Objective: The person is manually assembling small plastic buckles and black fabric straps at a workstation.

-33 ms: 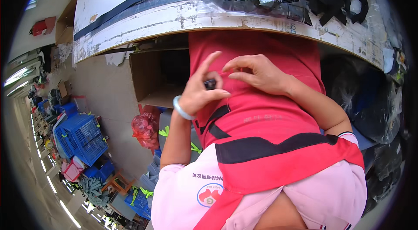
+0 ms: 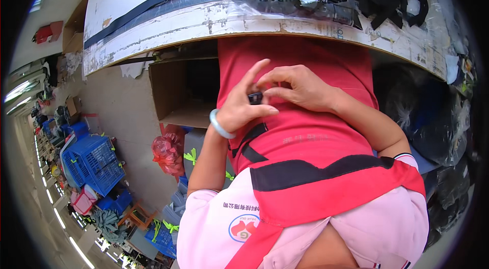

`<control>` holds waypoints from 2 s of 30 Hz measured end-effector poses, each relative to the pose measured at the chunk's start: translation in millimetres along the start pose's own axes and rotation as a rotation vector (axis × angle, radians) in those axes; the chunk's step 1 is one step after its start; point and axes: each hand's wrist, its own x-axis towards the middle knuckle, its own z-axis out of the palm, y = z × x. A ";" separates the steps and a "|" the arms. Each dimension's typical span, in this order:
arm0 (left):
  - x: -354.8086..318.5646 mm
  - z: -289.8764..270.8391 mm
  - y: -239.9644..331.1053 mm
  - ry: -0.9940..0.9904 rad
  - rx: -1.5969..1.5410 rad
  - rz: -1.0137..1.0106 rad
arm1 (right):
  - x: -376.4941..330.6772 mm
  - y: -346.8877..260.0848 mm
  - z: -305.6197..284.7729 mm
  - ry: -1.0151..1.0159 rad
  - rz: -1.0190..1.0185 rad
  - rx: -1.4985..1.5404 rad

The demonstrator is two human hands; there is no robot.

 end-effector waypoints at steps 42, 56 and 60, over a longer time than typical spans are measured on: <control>80.1 48.3 -5.2 0.196 -0.062 0.079 | -74.1 -32.7 -64.9 0.491 0.424 0.418; 79.9 46.5 -10.4 0.299 0.676 0.640 | -50.8 0.9 -59.0 0.359 0.583 0.948; 86.6 42.0 -13.8 0.297 0.929 0.848 | -44.4 -1.1 -58.0 0.395 0.541 0.747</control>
